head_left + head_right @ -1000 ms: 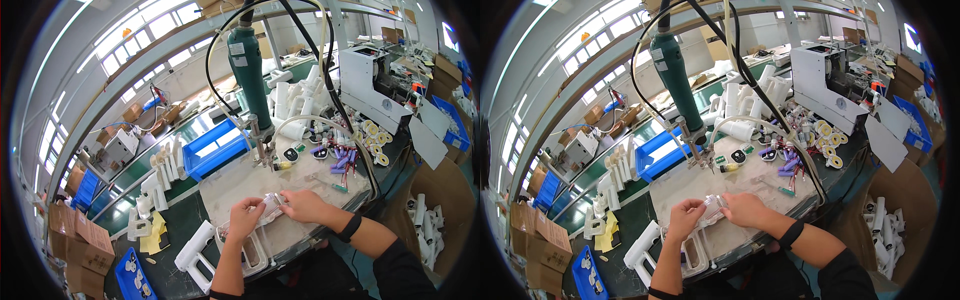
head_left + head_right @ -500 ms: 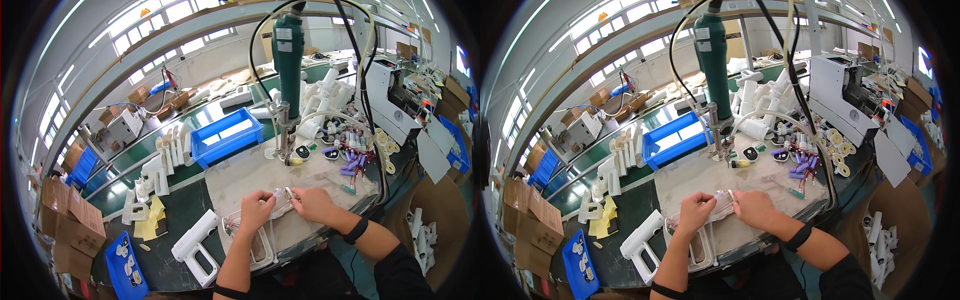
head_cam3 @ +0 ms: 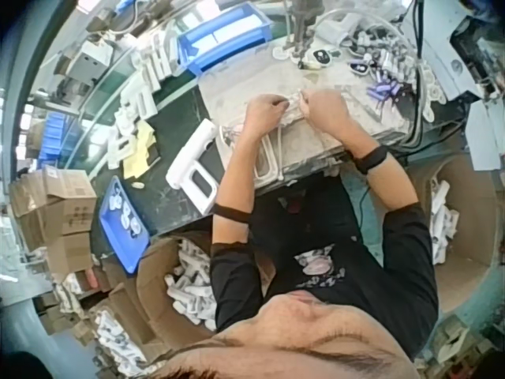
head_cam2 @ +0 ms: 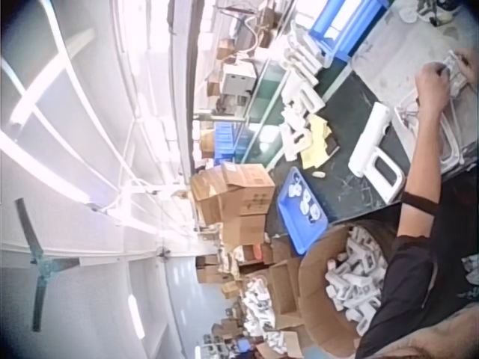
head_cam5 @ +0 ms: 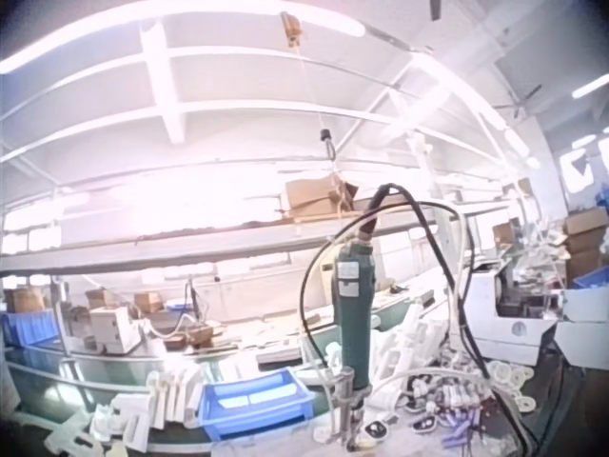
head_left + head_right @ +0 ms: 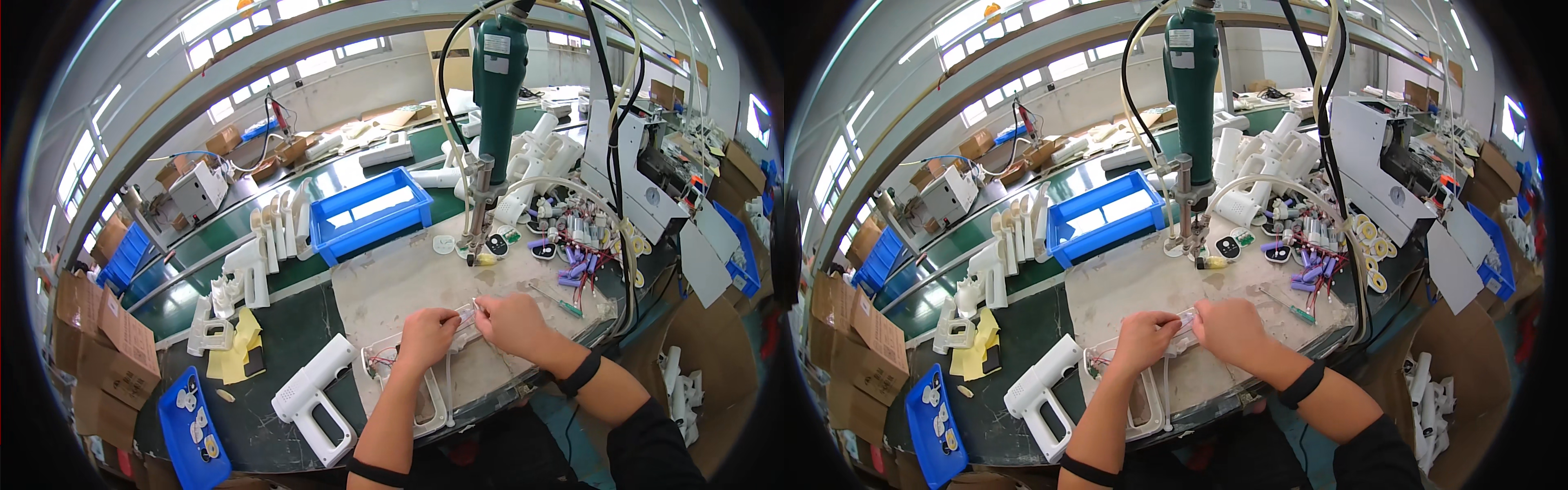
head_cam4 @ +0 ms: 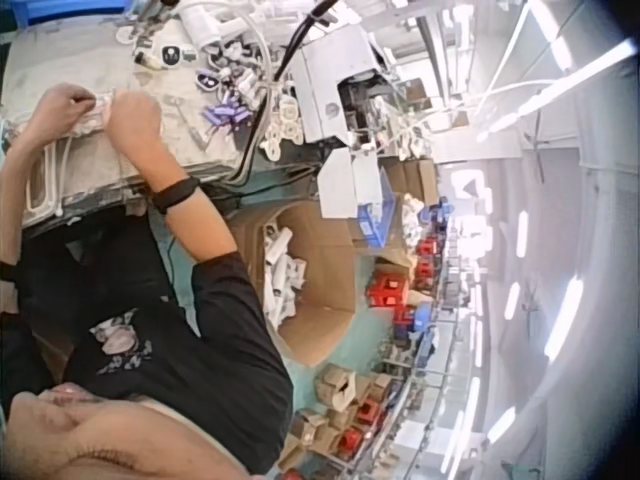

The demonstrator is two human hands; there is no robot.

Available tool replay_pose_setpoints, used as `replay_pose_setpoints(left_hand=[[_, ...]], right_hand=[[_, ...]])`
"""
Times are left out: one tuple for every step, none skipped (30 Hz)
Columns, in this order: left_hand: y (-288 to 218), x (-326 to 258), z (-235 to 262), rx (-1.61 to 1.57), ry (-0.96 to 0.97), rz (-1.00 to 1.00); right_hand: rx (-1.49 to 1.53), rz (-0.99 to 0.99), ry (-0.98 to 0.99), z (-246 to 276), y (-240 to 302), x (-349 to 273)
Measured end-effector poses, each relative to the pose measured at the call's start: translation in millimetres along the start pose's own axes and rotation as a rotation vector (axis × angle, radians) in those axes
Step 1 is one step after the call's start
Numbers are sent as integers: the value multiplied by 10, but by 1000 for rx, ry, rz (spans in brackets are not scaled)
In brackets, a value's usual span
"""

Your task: Assembling the internal electronic components and outer shell of a handheld plastic device and securing parts with a press machine.

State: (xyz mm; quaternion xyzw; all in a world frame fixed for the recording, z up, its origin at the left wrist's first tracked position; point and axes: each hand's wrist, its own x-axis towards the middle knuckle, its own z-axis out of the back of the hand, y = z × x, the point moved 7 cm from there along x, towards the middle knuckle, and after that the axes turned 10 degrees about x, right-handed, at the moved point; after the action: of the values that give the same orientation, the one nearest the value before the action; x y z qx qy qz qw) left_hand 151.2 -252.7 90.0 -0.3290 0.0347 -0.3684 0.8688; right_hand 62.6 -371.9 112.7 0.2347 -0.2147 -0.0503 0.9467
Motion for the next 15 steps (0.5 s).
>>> replay_pose_setpoints(left_hand=[[-1,5,-3,3,-28,-16],[-2,7,-1,6,-55,-32],[6,10,-6,5,-56,-32],[4,11,2,14,-76,-47],[-4,10,13,24,-96,-63],[-6,6,15,24,-95,-64],[13,0,23,-28,-95,-30],[29,-4,29,-79,-95,5],[14,-7,37,-80,-94,5],[-3,-5,38,-85,-81,4],[-11,-2,31,-90,-67,3],[-9,1,29,-90,-67,3],[5,6,18,-105,-59,16],[22,13,6,-119,-52,30],[34,20,-10,-120,-53,30]], right_hand=[[31,13,-13,15,-8,26],[30,15,-12,41,-1,52],[31,-4,18,53,0,81],[33,-23,47,50,-3,96],[32,-23,47,51,-1,102],[39,-33,61,36,-9,102],[47,-45,75,22,-20,100],[46,-46,74,21,-27,91],[59,-35,54,29,-22,79],[71,-23,35,40,-17,72],[71,-25,35,40,-17,70],[79,-61,43,36,-35,71],[86,-97,52,30,-57,70],[86,-97,52,25,-59,69],[88,-88,52,17,-54,65]])
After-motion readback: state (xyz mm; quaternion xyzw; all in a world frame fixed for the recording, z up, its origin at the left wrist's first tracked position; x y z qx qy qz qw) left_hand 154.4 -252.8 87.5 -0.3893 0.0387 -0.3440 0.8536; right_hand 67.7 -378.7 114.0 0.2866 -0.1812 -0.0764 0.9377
